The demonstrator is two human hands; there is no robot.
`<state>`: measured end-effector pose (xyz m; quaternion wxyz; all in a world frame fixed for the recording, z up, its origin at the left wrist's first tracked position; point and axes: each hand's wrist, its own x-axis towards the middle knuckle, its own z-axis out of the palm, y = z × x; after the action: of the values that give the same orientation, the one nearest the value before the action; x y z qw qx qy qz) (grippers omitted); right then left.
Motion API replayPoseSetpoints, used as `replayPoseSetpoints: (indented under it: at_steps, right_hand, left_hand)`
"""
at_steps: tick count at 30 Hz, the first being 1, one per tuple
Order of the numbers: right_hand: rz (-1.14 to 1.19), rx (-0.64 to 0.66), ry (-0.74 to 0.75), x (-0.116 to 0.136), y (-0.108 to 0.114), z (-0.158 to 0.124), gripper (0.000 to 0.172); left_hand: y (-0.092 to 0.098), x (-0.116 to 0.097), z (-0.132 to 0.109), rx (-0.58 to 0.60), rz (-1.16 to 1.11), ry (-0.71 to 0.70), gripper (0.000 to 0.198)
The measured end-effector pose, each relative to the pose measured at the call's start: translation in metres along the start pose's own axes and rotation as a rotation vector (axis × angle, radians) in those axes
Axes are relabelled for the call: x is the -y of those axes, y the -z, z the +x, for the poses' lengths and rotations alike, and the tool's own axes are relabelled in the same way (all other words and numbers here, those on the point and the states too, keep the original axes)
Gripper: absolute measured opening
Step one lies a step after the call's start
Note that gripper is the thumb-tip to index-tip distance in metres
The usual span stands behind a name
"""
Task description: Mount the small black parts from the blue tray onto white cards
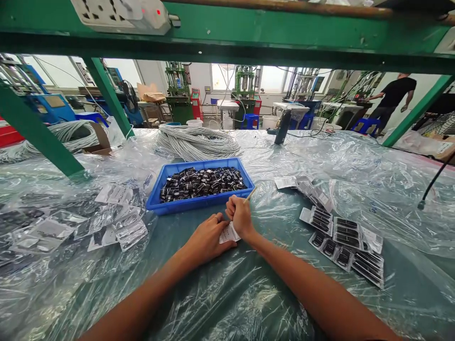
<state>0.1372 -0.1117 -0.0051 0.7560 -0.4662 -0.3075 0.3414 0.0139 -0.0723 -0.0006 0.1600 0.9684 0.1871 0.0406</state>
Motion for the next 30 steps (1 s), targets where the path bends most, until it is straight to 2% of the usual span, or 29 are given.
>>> replayPoseSetpoints:
  at_steps: [4,10,19,21,23,25,27,30]
  right_hand:
    - [-0.060,0.014,-0.012,0.000,-0.004,-0.001,0.042]
    - [0.069,0.017,-0.042,0.015,0.004,-0.004,0.040]
    - [-0.032,0.030,-0.064,0.000,-0.001,-0.008,0.042]
    - [-0.055,0.087,-0.165,0.006,0.002,-0.014,0.040]
    - [-0.106,0.222,-0.302,0.016,0.007,-0.019,0.038]
    - [-0.123,0.309,-0.375,0.026,0.013,-0.019,0.037]
    - [-0.073,0.270,-0.329,0.032,0.017,-0.016,0.038]
    - [0.075,0.163,-0.179,0.032,0.018,-0.007,0.040]
  left_hand:
    - [-0.001,0.002,0.000,-0.019,-0.013,0.002,0.042]
    - [0.002,-0.003,-0.002,0.001,0.016,0.059,0.044]
    - [-0.002,-0.003,0.000,-0.011,0.016,0.072,0.037]
    - [-0.002,-0.004,-0.001,-0.015,0.020,0.103,0.036]
    - [-0.003,-0.006,-0.001,-0.022,0.011,0.110,0.036]
    - [-0.001,-0.006,-0.002,-0.024,-0.010,0.083,0.039]
    - [0.002,-0.004,-0.003,-0.018,-0.037,0.054,0.050]
    - [0.007,0.003,-0.004,0.004,-0.046,0.063,0.068]
